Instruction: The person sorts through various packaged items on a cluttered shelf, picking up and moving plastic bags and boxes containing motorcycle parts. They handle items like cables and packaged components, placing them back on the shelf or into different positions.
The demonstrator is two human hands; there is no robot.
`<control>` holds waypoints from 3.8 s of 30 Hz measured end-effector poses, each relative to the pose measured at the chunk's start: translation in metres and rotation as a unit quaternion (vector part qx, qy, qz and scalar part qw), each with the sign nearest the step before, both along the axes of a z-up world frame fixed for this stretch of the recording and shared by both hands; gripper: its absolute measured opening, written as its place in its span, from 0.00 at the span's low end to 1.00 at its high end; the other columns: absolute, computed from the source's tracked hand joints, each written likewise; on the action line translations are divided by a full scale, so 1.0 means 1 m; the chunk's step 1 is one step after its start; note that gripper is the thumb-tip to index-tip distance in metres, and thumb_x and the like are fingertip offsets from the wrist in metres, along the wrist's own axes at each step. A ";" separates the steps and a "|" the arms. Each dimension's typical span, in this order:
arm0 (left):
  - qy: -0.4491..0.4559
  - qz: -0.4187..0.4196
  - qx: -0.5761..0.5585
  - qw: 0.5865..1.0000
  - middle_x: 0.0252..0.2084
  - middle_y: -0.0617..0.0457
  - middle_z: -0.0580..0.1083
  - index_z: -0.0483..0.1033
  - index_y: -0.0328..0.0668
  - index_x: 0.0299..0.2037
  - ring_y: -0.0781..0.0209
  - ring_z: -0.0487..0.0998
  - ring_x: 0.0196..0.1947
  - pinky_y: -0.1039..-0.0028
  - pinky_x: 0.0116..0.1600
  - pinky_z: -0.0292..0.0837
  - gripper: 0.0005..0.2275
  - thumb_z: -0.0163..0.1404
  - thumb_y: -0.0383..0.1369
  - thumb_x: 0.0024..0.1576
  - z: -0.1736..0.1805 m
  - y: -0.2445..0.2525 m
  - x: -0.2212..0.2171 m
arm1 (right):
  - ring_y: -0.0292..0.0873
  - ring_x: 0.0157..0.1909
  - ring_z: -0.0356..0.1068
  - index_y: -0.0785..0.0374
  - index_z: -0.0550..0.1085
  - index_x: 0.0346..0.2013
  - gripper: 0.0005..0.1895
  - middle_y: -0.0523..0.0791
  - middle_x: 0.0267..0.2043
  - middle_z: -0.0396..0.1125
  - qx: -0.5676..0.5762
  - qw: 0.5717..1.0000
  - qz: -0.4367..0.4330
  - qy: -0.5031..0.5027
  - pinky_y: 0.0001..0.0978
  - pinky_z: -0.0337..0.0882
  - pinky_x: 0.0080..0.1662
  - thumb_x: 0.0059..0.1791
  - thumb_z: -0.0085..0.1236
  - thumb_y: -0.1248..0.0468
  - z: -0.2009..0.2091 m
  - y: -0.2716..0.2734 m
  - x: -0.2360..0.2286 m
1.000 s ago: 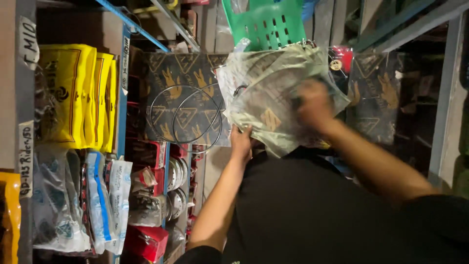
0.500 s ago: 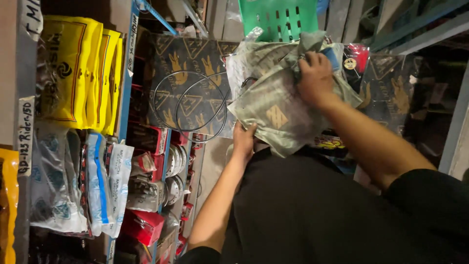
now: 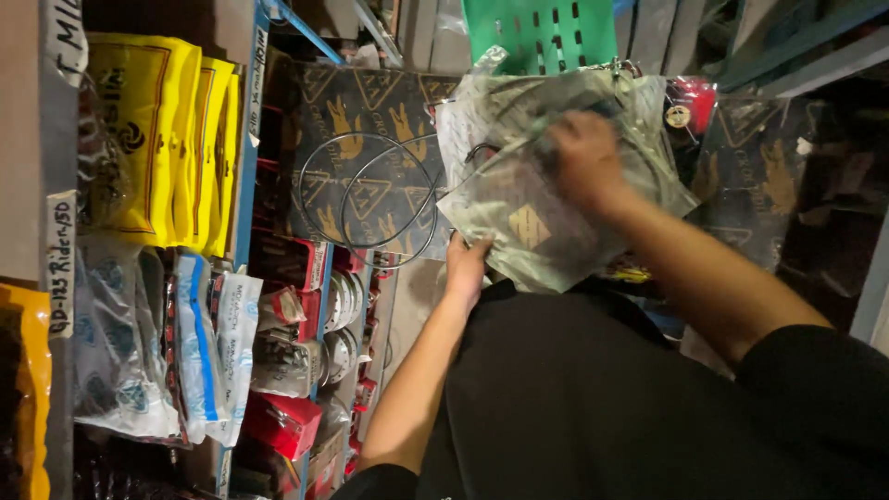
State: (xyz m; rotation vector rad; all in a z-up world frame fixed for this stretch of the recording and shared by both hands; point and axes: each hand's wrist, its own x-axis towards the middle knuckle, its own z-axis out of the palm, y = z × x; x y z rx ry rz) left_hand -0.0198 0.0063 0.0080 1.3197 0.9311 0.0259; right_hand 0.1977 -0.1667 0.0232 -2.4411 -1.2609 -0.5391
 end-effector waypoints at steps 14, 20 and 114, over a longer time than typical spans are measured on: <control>-0.001 -0.022 0.060 0.998 0.43 0.43 0.78 0.76 0.38 0.52 0.50 0.79 0.47 0.57 0.51 0.75 0.16 0.56 0.25 0.53 0.007 -0.009 -0.008 | 0.51 0.46 0.70 0.54 0.77 0.38 0.12 0.48 0.45 0.68 0.001 0.998 0.045 -0.034 0.46 0.67 0.49 0.40 0.59 0.63 0.034 0.031 -0.074; 0.005 -0.031 0.088 0.996 0.45 0.40 0.80 0.77 0.41 0.53 0.43 0.80 0.50 0.54 0.53 0.75 0.17 0.60 0.29 0.54 0.005 -0.004 -0.007 | 0.59 0.58 0.67 0.60 0.78 0.49 0.22 0.51 0.56 0.65 -0.015 0.990 -0.140 0.026 0.51 0.65 0.56 0.39 0.60 0.69 0.005 -0.039 0.028; 0.044 0.429 0.600 0.674 0.41 0.44 0.75 0.80 0.31 0.38 0.51 0.78 0.37 0.66 0.45 0.79 0.10 0.52 0.15 0.47 0.236 0.243 -0.291 | 0.31 0.16 0.65 0.68 0.61 0.69 0.31 0.66 0.70 0.57 -0.038 0.736 0.438 0.515 0.16 0.64 0.15 0.52 0.57 0.70 0.233 0.381 -0.329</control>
